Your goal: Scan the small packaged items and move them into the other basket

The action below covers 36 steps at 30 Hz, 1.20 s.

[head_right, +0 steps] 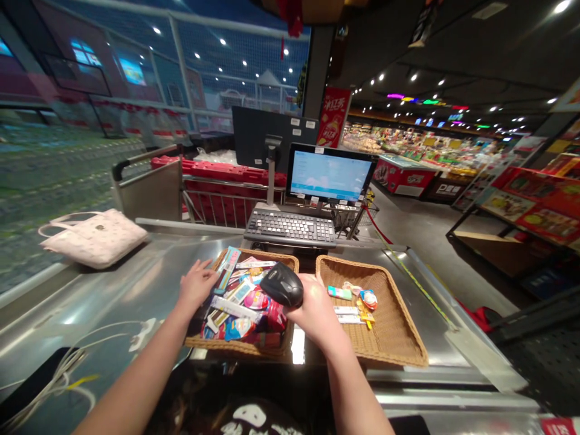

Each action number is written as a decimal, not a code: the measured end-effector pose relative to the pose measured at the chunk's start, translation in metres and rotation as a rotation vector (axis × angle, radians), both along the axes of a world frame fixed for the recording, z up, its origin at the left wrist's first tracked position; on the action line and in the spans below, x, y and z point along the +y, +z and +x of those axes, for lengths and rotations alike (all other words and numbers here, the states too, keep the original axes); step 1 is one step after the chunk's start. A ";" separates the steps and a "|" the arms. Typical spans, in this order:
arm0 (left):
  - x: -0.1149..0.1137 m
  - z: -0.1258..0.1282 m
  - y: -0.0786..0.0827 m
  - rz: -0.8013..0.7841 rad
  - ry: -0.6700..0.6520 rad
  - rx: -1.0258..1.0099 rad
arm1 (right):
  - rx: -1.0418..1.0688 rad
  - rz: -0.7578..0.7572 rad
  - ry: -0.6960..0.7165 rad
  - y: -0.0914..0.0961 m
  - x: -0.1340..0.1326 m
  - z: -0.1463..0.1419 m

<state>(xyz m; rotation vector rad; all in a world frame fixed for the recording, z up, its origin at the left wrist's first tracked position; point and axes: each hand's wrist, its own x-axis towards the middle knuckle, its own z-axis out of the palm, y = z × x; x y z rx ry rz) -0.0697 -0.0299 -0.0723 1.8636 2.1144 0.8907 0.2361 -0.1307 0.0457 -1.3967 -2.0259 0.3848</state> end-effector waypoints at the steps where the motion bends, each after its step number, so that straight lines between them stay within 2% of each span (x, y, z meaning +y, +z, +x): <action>1: 0.000 -0.002 -0.002 -0.027 0.022 0.001 | -0.006 -0.002 0.003 -0.001 0.001 -0.001; 4: -0.001 -0.005 -0.010 -0.059 0.079 -0.009 | -0.019 -0.010 0.012 -0.002 0.003 -0.005; 9: -0.002 -0.010 -0.023 0.074 0.001 -0.056 | -0.003 -0.037 0.011 -0.002 0.004 -0.011; 14: -0.004 -0.011 -0.029 0.159 0.040 -0.040 | 0.017 -0.044 0.008 -0.003 0.004 -0.012; 19: -0.009 -0.011 -0.024 0.257 0.078 -0.104 | 0.046 -0.013 -0.024 -0.004 0.002 0.001; 23: -0.013 -0.001 -0.008 0.309 0.055 -0.126 | 0.062 0.024 -0.117 -0.005 -0.006 0.031; 26: -0.013 0.021 0.009 0.356 -0.036 -0.135 | 0.082 0.065 -0.250 -0.006 -0.016 0.064; 29: -0.007 0.060 0.025 0.371 -0.205 -0.136 | 0.067 0.067 -0.372 -0.006 -0.029 0.098; 32: 0.001 0.112 0.035 0.375 -0.436 -0.098 | 0.073 0.079 -0.470 -0.006 -0.040 0.129; 36: 0.012 0.191 0.036 0.297 -0.721 0.028 | 0.075 0.095 -0.541 -0.008 -0.051 0.161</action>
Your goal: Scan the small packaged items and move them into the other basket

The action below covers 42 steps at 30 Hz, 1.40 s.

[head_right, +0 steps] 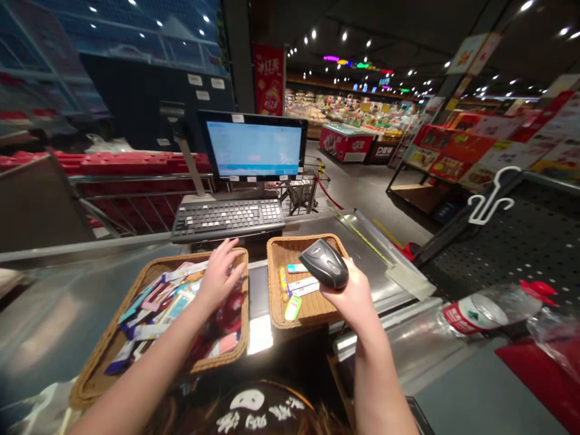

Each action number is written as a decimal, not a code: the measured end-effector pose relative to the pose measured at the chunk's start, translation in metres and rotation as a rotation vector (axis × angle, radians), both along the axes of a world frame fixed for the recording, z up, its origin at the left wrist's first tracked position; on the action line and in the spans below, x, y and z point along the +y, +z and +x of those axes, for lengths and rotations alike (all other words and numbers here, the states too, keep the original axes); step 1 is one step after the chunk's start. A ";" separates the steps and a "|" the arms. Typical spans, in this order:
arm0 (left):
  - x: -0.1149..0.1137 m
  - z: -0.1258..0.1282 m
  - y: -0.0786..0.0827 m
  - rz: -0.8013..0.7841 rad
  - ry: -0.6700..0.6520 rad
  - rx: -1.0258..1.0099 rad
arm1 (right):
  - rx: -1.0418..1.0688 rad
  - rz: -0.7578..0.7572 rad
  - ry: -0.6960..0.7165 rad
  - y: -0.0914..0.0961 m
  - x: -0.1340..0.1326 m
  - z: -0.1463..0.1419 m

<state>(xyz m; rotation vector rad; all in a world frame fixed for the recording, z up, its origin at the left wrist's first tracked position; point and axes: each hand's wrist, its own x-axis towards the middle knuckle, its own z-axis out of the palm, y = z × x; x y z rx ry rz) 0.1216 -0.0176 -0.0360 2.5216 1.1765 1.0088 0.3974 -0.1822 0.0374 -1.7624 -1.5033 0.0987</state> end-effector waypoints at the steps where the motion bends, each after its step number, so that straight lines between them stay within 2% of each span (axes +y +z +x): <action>1: 0.003 0.020 -0.001 0.001 -0.050 0.065 | -0.002 -0.001 -0.009 -0.001 -0.002 0.007; 6: 0.021 0.112 -0.018 0.058 -0.297 0.366 | 0.009 -0.017 -0.029 -0.007 -0.012 0.038; 9: 0.035 0.154 -0.040 0.045 -0.429 0.538 | 0.009 -0.028 -0.062 -0.010 -0.017 0.054; 11: 0.043 0.175 -0.062 -0.032 -0.472 0.649 | 0.007 -0.027 -0.082 -0.012 -0.019 0.063; 16: 0.053 0.210 -0.118 -0.258 -0.393 0.867 | 0.021 -0.032 -0.089 -0.019 -0.020 0.082; 18: 0.053 0.219 -0.133 -0.309 -0.345 0.927 | 0.049 -0.044 -0.089 -0.022 -0.020 0.089; 21: 0.051 0.227 -0.147 -0.354 -0.277 0.987 | 0.104 -0.062 -0.094 -0.026 -0.019 0.098; 25: 0.051 0.227 -0.147 -0.383 -0.217 1.035 | 0.125 -0.062 -0.069 -0.030 -0.017 0.107; 30: 0.057 0.221 -0.128 -0.399 -0.222 1.080 | 0.129 -0.027 -0.032 -0.033 -0.009 0.111; 33: 0.056 0.221 -0.120 -0.401 -0.169 1.081 | 0.144 -0.009 -0.001 -0.032 -0.002 0.109; 36: 0.050 0.226 -0.121 -0.386 -0.104 1.060 | 0.146 0.007 0.023 -0.031 0.005 0.107; 42: 0.042 0.230 -0.133 -0.336 -0.024 0.996 | 0.142 -0.007 0.060 -0.034 0.009 0.108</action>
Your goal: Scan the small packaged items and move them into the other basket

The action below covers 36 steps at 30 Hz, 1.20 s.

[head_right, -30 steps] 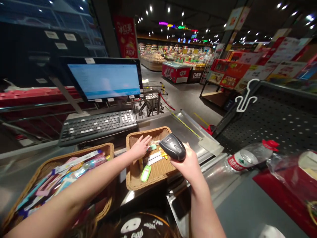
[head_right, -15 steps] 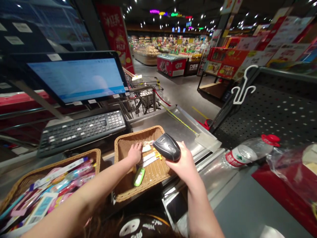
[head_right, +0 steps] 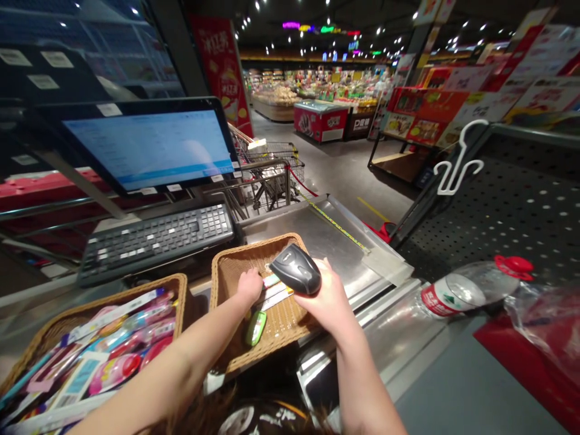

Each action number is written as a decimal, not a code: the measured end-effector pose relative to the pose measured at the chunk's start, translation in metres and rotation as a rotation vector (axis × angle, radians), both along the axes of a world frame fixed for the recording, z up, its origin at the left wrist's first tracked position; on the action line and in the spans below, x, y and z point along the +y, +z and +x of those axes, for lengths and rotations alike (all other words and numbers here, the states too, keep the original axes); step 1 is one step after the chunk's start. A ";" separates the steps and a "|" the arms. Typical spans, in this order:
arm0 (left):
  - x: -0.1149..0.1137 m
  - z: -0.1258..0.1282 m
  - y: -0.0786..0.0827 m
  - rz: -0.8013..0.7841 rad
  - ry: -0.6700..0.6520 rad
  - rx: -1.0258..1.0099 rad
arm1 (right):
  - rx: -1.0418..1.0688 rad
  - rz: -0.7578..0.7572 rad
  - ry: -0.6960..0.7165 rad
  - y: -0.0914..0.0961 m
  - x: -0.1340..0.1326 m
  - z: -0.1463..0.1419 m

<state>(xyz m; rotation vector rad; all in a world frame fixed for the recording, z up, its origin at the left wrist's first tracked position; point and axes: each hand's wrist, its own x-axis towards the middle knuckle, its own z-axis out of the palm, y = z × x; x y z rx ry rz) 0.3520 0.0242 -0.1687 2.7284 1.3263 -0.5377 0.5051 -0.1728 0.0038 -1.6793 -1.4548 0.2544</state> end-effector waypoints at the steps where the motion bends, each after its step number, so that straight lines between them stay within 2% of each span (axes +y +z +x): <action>1: 0.000 0.000 -0.001 0.006 0.004 -0.010 | 0.002 0.000 -0.004 0.000 0.000 0.000; 5: 0.002 -0.001 0.000 0.027 0.011 -0.048 | 0.023 -0.011 -0.030 -0.001 -0.002 0.002; 8: 0.002 0.002 0.011 0.049 -0.035 -0.097 | 0.032 -0.006 -0.046 0.000 -0.003 0.002; 12: -0.002 0.005 0.035 0.102 -0.220 -0.220 | 0.085 -0.018 -0.049 0.001 -0.002 -0.001; 15: -0.003 -0.003 0.054 0.127 -0.363 -0.292 | 0.098 -0.013 -0.053 0.004 -0.001 -0.005; 20: 0.002 -0.035 0.083 0.195 -0.515 -0.477 | 0.090 -0.009 -0.054 0.006 -0.002 -0.015; 25: 0.006 -0.076 0.124 0.225 -0.476 -0.662 | 0.038 0.006 -0.075 0.008 -0.003 -0.027; 30: 0.007 -0.115 0.168 0.318 -0.407 -0.714 | 0.005 0.033 -0.110 0.019 0.003 -0.048; 36: 0.007 -0.160 0.203 0.486 -0.398 -0.814 | -0.010 0.067 -0.053 0.035 0.013 -0.083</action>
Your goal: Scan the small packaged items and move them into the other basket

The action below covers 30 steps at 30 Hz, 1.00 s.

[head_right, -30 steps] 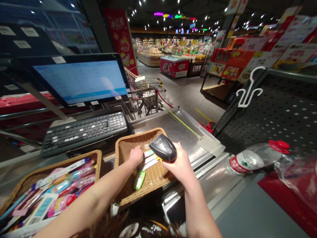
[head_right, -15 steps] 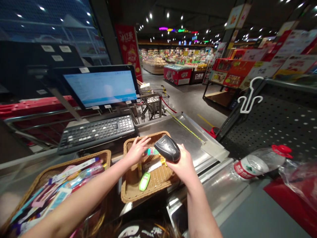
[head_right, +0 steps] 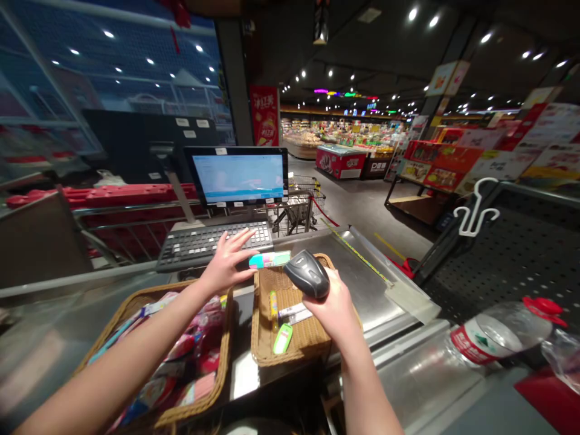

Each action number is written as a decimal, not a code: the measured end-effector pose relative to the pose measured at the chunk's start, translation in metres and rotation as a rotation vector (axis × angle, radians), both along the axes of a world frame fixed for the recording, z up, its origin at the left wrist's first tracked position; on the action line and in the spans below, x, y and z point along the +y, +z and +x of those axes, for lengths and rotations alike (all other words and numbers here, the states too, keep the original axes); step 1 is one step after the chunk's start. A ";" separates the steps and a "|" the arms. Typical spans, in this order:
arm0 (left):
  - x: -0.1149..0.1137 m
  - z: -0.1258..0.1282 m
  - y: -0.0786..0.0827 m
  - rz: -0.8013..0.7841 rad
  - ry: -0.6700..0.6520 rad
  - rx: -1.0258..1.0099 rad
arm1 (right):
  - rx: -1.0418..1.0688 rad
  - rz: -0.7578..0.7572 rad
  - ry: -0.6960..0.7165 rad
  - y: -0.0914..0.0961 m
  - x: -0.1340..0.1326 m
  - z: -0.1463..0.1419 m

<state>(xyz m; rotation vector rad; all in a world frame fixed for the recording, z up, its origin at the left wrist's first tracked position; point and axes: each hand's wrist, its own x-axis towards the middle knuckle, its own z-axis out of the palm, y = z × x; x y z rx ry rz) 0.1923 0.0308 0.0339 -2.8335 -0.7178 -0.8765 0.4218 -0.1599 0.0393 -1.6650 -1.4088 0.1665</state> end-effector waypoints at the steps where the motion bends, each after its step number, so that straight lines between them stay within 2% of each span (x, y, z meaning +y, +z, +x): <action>1: 0.000 -0.007 0.004 0.017 0.002 -0.017 | -0.021 0.007 0.018 0.002 0.002 -0.006; 6: 0.000 -0.042 0.022 0.063 0.042 -0.073 | -0.093 0.025 0.127 0.013 0.007 -0.038; 11: 0.001 -0.075 0.032 0.106 0.093 -0.101 | -0.111 0.011 0.186 0.021 0.009 -0.066; 16: 0.000 -0.102 0.033 0.126 0.141 -0.111 | -0.136 -0.001 0.236 0.027 0.009 -0.088; 21: -0.003 -0.124 0.031 0.129 0.177 -0.121 | -0.169 -0.007 0.278 0.024 0.010 -0.101; 30: -0.008 -0.149 0.027 0.118 0.213 -0.126 | -0.162 -0.054 0.288 0.025 0.008 -0.121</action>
